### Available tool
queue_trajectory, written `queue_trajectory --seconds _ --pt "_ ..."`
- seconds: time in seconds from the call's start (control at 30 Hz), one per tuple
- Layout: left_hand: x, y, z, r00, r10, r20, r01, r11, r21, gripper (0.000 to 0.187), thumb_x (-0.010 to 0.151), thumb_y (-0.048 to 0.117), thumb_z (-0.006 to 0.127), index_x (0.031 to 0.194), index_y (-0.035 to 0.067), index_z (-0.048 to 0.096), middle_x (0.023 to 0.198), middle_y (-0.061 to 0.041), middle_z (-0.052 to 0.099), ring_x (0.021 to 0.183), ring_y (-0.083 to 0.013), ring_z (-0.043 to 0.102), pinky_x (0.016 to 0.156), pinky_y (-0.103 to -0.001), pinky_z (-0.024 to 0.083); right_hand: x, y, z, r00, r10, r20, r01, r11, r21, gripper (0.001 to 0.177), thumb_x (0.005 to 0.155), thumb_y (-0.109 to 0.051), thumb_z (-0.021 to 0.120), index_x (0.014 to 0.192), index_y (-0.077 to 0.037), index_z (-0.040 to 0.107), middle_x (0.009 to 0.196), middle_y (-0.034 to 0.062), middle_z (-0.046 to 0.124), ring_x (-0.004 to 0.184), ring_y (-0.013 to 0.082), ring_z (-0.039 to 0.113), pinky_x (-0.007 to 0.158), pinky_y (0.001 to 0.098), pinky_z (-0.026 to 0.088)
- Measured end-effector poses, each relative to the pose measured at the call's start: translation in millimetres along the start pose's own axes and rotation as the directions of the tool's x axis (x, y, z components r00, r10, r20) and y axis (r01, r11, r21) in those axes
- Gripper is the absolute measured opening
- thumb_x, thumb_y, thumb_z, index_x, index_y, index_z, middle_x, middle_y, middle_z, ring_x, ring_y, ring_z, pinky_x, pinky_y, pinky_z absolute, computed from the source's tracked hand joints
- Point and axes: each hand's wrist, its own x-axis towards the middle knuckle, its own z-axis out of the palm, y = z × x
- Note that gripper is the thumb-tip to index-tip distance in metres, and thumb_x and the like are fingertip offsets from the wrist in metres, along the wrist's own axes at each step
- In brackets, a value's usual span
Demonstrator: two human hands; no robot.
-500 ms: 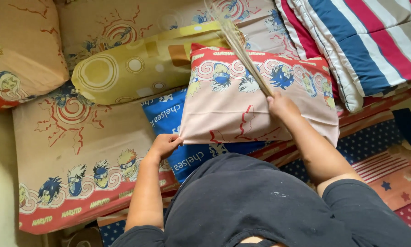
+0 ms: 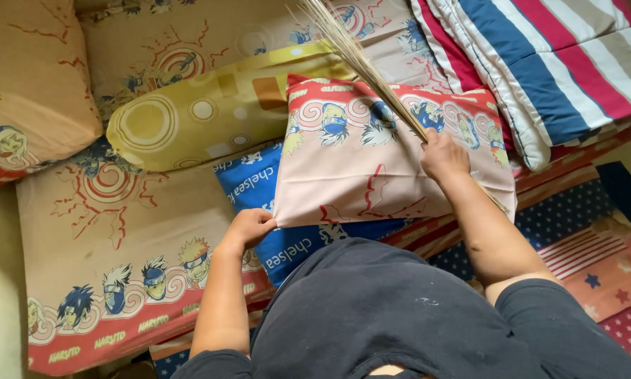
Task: A person tidies up a bed by folding a striped blanket, arranging pillows and a bolster, and then dusting the mattress and pillows using a broomstick.
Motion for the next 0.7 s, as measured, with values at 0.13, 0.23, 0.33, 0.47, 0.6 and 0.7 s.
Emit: queue_trajectory --seconds 0.13,0.23,0.33,0.47,0.6,0.7 --pt "-5 13 -11 1.000 0.009 0.016 -0.010 0.999 0.051 0.035 0.084 0.047 0.065 0.079 0.016 0.079 0.088 -0.009 0.075 0.093 -0.0296 0.071 0.084 -0.040 0.055 -49 -36 -7 0.984 -0.075 0.162 0.073 0.997 0.022 0.039 0.104 -0.037 0.039 0.138 -0.026 0.052 0.117 0.0184 0.071 0.112 0.0436 0.070 0.098 0.0562 0.053" --pt "10 5 -8 1.000 0.005 0.018 -0.006 0.998 0.056 0.034 0.083 0.046 0.065 0.078 0.015 0.078 0.084 -0.008 0.075 0.090 -0.0278 0.071 0.082 -0.039 0.055 -101 -67 -43 0.936 -0.240 0.258 0.226 0.970 0.085 0.040 0.103 -0.034 0.042 0.139 -0.023 0.056 0.120 0.0210 0.072 0.117 0.0438 0.068 0.102 0.0561 0.052" --pt "-4 30 -24 0.999 -0.004 0.039 0.000 0.996 0.092 0.034 0.081 0.045 0.065 0.081 0.014 0.078 0.086 -0.010 0.074 0.092 -0.0295 0.070 0.083 -0.040 0.055 -129 -70 -62 0.928 -0.313 0.203 0.297 0.949 0.106 0.037 0.103 -0.033 0.042 0.137 -0.020 0.049 0.117 0.0265 0.071 0.115 0.0464 0.068 0.103 0.0580 0.051" --pt "0 34 -27 0.996 -0.045 0.076 0.036 0.993 0.115 0.039 0.076 0.048 0.066 0.085 0.012 0.079 0.088 -0.011 0.075 0.097 -0.0289 0.071 0.085 -0.041 0.055 -94 -26 -33 0.986 -0.148 0.079 0.135 0.980 0.147 0.034 0.101 -0.032 0.037 0.128 -0.011 0.041 0.117 0.0349 0.067 0.113 0.0511 0.066 0.103 0.0590 0.051" --pt "-5 40 -32 0.995 -0.040 0.091 0.030 0.993 0.113 0.038 0.076 0.047 0.067 0.085 0.011 0.078 0.088 -0.011 0.076 0.096 -0.0302 0.071 0.085 -0.042 0.055 -24 42 23 0.998 0.058 -0.007 -0.055 0.983 0.173 0.043 0.100 -0.038 0.043 0.129 -0.006 0.048 0.123 0.0337 0.064 0.118 0.0526 0.063 0.103 0.0594 0.049" --pt "-11 44 -35 0.993 -0.066 0.100 0.057 0.994 0.090 0.036 0.075 0.045 0.066 0.082 0.013 0.080 0.088 -0.011 0.077 0.096 -0.0296 0.071 0.086 -0.041 0.055 -38 26 30 0.983 0.174 0.062 -0.183 0.964 0.192 0.064 0.105 -0.056 0.030 0.132 0.000 0.045 0.123 0.0361 0.065 0.119 0.0519 0.063 0.105 0.0583 0.048"
